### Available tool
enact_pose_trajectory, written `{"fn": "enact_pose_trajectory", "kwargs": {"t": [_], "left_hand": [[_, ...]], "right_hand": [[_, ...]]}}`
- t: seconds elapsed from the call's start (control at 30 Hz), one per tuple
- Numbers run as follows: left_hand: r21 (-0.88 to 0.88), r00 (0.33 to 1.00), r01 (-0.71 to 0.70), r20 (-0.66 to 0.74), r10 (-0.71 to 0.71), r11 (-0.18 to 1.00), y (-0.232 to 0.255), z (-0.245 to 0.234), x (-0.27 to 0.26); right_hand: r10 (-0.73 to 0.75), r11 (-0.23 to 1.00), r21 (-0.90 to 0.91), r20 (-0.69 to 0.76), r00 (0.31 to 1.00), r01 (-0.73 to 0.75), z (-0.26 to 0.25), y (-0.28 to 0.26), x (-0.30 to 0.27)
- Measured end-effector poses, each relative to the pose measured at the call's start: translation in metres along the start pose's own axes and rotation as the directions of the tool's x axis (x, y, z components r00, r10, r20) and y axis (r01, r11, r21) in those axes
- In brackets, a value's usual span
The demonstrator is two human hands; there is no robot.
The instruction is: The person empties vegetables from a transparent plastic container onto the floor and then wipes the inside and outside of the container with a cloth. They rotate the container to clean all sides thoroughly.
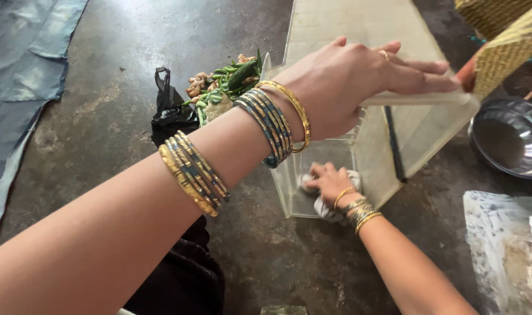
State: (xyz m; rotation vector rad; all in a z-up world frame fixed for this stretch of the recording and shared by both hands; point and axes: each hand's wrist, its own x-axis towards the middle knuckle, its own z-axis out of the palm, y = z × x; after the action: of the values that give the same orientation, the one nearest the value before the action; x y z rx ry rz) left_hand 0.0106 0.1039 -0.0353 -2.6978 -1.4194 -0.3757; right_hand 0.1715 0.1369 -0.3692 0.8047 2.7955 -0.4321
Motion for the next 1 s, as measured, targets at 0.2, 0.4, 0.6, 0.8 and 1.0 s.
{"fn": "enact_pose_trajectory", "kwargs": {"t": [0.2, 0.4, 0.6, 0.8, 1.0], "left_hand": [[0.093, 0.999, -0.007, -0.032, 0.01, 0.996, 0.021, -0.003, 0.001], [0.051, 0.997, 0.072, 0.023, -0.073, 0.996, 0.027, -0.005, 0.009], [0.16, 0.998, 0.006, 0.059, -0.015, 0.987, 0.034, 0.003, 0.014], [0.144, 0.999, 0.006, 0.049, -0.014, 0.99, 0.021, 0.012, 0.004], [0.199, 0.994, 0.086, -0.078, -0.071, 0.976, -0.008, 0.012, -0.004]], "right_hand": [[-0.293, 0.917, 0.328, 0.172, 0.94, 0.226, 0.035, -0.035, -0.046], [0.2, 0.979, 0.095, -0.288, 0.936, -0.18, -0.002, -0.056, -0.054], [0.415, 0.91, 0.134, -0.278, 0.866, -0.393, -0.043, -0.04, -0.008], [0.502, 0.846, 0.331, -0.237, 0.831, -0.417, 0.012, -0.017, 0.048], [0.366, 0.93, 0.22, -0.453, 0.813, -0.296, 0.085, 0.024, 0.101]]}}
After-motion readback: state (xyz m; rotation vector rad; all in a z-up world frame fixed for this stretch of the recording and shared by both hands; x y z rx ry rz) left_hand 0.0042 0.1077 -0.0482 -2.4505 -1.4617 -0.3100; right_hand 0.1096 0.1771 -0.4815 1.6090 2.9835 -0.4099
